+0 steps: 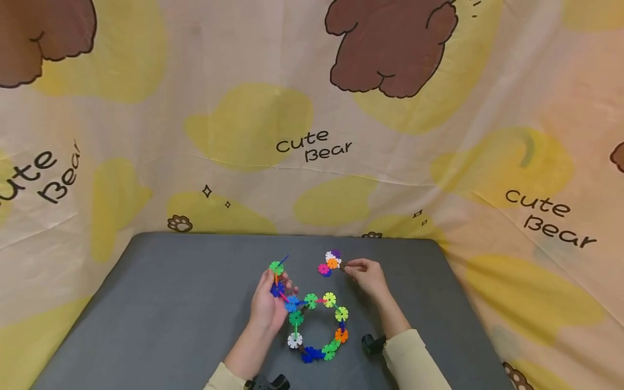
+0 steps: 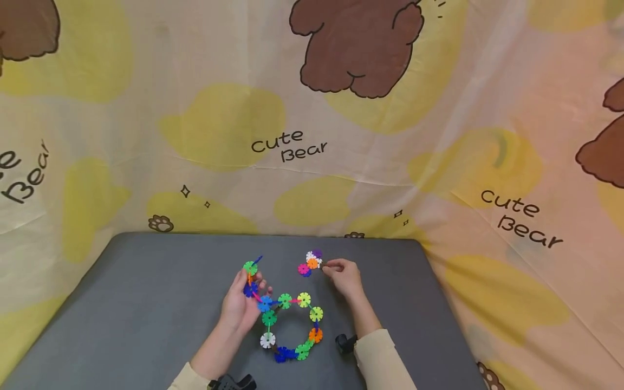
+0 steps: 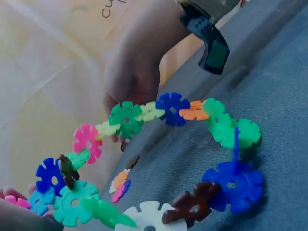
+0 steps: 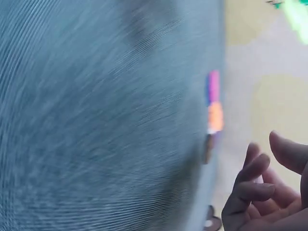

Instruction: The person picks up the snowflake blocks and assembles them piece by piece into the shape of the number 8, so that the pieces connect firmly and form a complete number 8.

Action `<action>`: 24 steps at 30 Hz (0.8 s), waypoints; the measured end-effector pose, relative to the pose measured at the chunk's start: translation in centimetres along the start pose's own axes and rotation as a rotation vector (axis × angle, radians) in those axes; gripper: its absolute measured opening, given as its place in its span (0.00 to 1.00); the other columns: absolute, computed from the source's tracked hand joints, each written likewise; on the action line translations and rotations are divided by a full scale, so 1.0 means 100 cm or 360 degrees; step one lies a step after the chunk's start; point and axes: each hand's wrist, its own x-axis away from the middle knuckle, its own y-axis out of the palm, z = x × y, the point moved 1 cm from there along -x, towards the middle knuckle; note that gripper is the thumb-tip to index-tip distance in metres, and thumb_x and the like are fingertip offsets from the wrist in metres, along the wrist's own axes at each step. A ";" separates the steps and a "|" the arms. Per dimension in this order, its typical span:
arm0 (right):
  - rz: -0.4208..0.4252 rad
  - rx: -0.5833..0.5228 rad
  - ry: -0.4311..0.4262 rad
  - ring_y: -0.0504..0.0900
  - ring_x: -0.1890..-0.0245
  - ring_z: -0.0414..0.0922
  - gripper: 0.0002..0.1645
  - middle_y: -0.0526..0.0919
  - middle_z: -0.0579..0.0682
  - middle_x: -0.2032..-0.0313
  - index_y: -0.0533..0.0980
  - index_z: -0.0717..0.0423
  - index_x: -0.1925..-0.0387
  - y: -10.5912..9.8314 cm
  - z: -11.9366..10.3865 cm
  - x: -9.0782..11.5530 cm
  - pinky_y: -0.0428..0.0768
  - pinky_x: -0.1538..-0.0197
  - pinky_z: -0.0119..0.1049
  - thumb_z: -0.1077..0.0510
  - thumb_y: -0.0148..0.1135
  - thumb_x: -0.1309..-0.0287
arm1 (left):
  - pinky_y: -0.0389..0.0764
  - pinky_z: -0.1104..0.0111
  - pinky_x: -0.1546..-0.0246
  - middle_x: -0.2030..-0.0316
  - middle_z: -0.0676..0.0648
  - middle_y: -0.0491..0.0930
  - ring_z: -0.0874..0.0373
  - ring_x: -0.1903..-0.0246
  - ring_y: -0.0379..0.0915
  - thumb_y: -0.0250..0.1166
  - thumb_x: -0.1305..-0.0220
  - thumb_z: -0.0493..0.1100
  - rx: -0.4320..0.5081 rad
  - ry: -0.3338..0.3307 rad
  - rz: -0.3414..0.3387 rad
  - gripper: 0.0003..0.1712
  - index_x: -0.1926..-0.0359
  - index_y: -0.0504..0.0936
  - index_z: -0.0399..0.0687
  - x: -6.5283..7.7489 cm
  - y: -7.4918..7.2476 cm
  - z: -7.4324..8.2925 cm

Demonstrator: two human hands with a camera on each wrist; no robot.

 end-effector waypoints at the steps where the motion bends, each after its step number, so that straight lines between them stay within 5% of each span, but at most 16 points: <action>1: 0.0029 0.0070 -0.0029 0.81 0.67 0.46 0.16 0.87 0.52 0.63 0.83 0.57 0.51 0.002 0.004 -0.003 0.81 0.61 0.41 0.53 0.70 0.38 | 0.74 0.60 0.54 0.64 0.52 0.74 0.57 0.67 0.67 0.42 0.18 0.52 -0.0018 0.0007 0.0012 0.11 0.53 0.65 0.52 -0.001 -0.002 -0.001; 6: 0.0080 0.0394 -0.0158 0.78 0.65 0.48 0.21 0.83 0.51 0.66 0.81 0.57 0.44 0.009 0.017 -0.016 0.78 0.56 0.46 0.55 0.69 0.37 | 0.77 0.65 0.60 0.64 0.50 0.81 0.57 0.69 0.72 0.45 0.18 0.49 -0.0330 0.0117 0.0099 0.13 0.53 0.71 0.46 -0.006 -0.010 -0.004; 9: 0.0062 0.0526 -0.0155 0.73 0.68 0.47 0.24 0.79 0.50 0.70 0.80 0.54 0.40 0.012 0.021 -0.021 0.72 0.62 0.42 0.53 0.69 0.36 | 0.78 0.67 0.62 0.63 0.47 0.85 0.58 0.70 0.76 0.47 0.19 0.48 -0.0594 0.0178 0.0148 0.17 0.50 0.74 0.38 -0.008 -0.013 -0.002; 14: 0.0086 0.0673 -0.0135 0.81 0.63 0.48 0.21 0.85 0.50 0.64 0.83 0.46 0.43 0.017 0.022 -0.023 0.80 0.58 0.46 0.49 0.69 0.37 | 0.78 0.66 0.57 0.63 0.47 0.86 0.59 0.68 0.79 0.47 0.19 0.45 -0.0894 0.0220 0.0210 0.23 0.46 0.77 0.28 -0.008 -0.012 0.004; 17: 0.0133 0.0689 -0.0124 0.82 0.62 0.49 0.18 0.85 0.50 0.62 0.86 0.49 0.49 0.020 0.022 -0.023 0.80 0.56 0.49 0.48 0.72 0.40 | 0.80 0.66 0.56 0.63 0.48 0.86 0.59 0.68 0.79 0.47 0.20 0.43 -0.0915 0.0211 0.0242 0.23 0.45 0.77 0.24 -0.006 -0.008 0.009; 24: 0.0179 0.0410 -0.0042 0.75 0.71 0.47 0.12 0.80 0.51 0.72 0.80 0.57 0.68 0.017 0.018 -0.016 0.75 0.65 0.40 0.57 0.77 0.46 | 0.84 0.64 0.58 0.65 0.45 0.83 0.57 0.72 0.76 0.41 0.19 0.40 -0.0657 0.0170 0.0208 0.22 0.48 0.73 0.24 -0.004 0.001 0.016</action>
